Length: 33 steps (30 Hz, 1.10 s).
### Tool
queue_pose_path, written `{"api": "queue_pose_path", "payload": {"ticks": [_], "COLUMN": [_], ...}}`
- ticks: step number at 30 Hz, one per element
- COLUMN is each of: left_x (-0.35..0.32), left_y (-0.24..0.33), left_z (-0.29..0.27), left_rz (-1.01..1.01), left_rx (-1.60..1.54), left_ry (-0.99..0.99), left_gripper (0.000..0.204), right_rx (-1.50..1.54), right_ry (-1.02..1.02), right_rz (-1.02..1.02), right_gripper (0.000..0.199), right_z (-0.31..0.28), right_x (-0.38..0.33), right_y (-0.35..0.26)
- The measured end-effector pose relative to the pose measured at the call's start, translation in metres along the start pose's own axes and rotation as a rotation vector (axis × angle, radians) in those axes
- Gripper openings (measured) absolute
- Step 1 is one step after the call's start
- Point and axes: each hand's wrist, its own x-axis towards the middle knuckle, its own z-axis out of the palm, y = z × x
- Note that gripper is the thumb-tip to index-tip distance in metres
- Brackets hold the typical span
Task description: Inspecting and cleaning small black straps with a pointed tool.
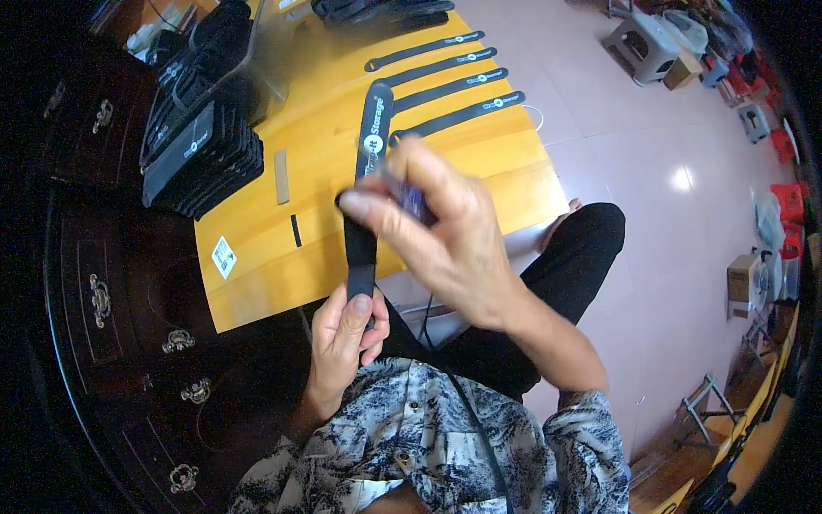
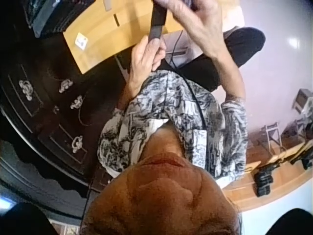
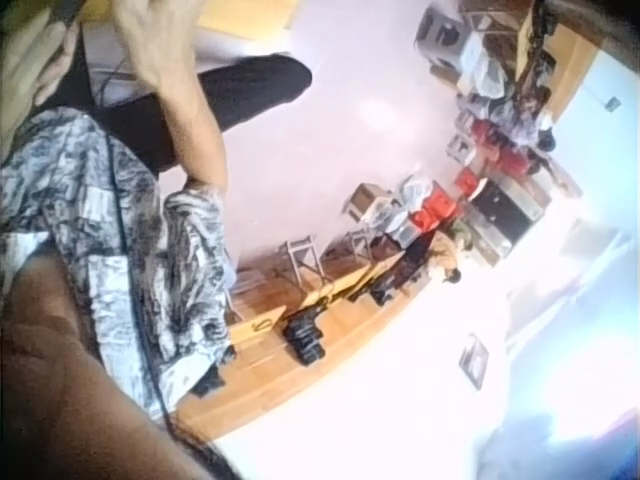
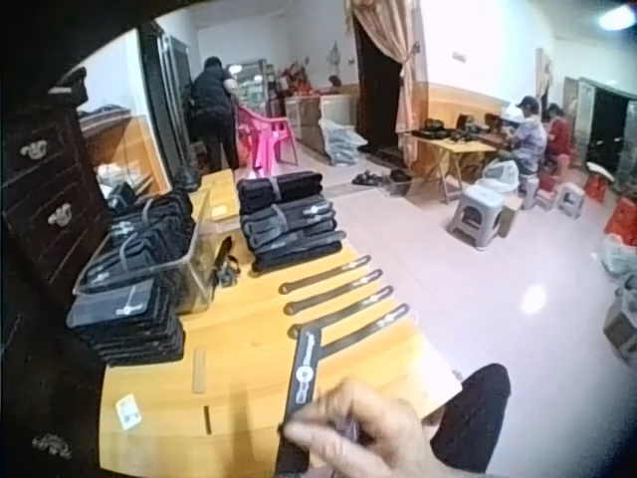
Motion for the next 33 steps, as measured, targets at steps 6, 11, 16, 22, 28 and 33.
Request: {"api": "queue_pose_path", "payload": {"ticks": [6, 11, 16, 22, 28, 33], "left_x": [-0.031, -0.030, 0.046, 0.141, 0.169, 0.182], "left_y": [0.010, 0.010, 0.043, 0.044, 0.047, 0.048], "left_z": [-0.027, -0.060, -0.082, -0.118, -0.111, -0.113], "left_rz": [-0.163, -0.075, 0.048, 0.069, 0.005, 0.067], "left_rx": [0.381, 0.265, 0.479, 0.729, 0.933, 1.214], "left_ry": [-0.158, 0.169, 0.324, 0.404, 0.477, 0.465], "left_gripper": [0.021, 0.025, 0.024, 0.033, 0.037, 0.042], "right_rx": [-0.020, -0.376, -1.456, -0.860, -0.511, -0.102], "right_ry": [0.625, 1.041, 0.878, 0.948, 1.037, 1.167], "right_rz": [-0.272, -0.362, -0.395, -0.050, -0.118, -0.136], "right_gripper": [0.016, 0.023, 0.042, 0.035, 0.034, 0.014], "right_z": [-0.211, -0.325, -0.320, -0.315, -0.268, -0.195], "right_x": [0.118, 0.029, -0.071, -0.126, -0.141, -0.101], "right_y": [0.036, -0.009, 0.004, 0.018, 0.009, 0.007]}}
